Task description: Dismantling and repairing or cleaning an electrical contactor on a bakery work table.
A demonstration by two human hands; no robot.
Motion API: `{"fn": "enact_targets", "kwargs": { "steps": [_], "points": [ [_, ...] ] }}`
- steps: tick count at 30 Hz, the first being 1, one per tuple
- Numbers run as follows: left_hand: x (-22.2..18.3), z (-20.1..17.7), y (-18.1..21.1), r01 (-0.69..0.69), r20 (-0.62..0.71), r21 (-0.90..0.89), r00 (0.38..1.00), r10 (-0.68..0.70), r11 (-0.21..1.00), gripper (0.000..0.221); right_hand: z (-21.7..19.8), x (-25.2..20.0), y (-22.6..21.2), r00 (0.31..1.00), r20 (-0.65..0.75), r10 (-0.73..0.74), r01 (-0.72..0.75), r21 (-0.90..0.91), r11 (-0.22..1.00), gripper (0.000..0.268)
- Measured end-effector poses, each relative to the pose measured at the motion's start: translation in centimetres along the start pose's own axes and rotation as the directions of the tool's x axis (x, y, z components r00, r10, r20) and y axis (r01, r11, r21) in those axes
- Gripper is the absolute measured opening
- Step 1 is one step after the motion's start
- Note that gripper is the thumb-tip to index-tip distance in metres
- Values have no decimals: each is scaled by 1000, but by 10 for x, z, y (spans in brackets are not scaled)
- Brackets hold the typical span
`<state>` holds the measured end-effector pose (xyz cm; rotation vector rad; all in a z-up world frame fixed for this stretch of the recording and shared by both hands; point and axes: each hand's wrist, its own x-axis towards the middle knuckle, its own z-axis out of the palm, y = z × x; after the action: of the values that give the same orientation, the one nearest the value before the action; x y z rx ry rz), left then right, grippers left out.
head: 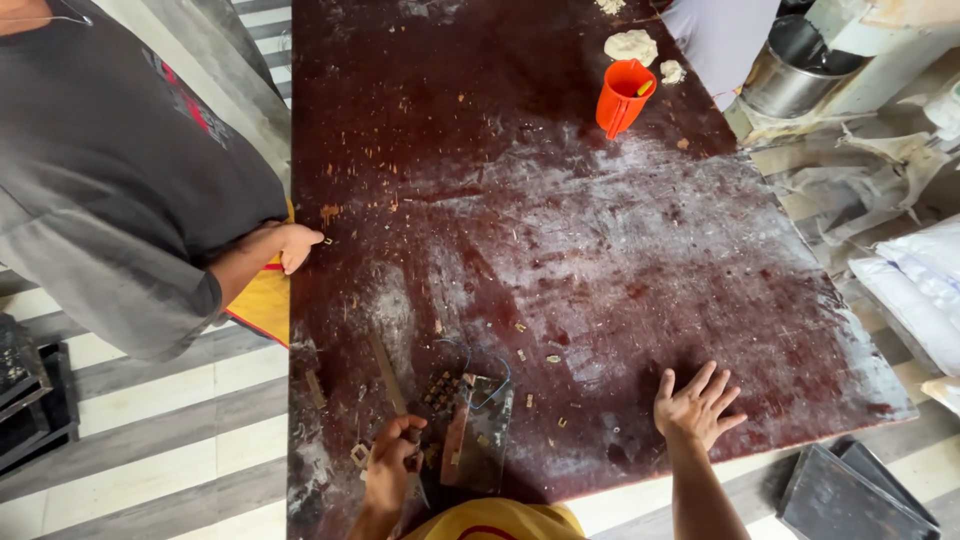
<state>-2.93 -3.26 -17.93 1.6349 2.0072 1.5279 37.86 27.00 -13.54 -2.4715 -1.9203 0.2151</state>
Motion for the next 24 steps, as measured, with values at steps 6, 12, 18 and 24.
{"fn": "enact_targets", "kwargs": {
  "steps": [6, 12, 18, 24],
  "points": [
    [22, -18, 56, 829, 318, -289, 555, -768, 479, 25, -13, 49, -1, 1000, 7, -13, 12, 12, 1000, 88],
    [22, -23, 80, 908, 386, 48, 369, -846, 417, 28, -25, 103, -3, 999, 38, 26, -27, 25, 999, 87],
    [0, -24, 97, 882, 444, 89, 380, -812, 462, 35, -31, 129, -12, 993, 65, 103, -107, 71, 992, 87],
    [-4, -28, 117, 732, 449, 251, 492, -746, 634, 29, 0, 127, 0, 999, 42, -12, 12, 7, 1000, 89]
  ]
}}
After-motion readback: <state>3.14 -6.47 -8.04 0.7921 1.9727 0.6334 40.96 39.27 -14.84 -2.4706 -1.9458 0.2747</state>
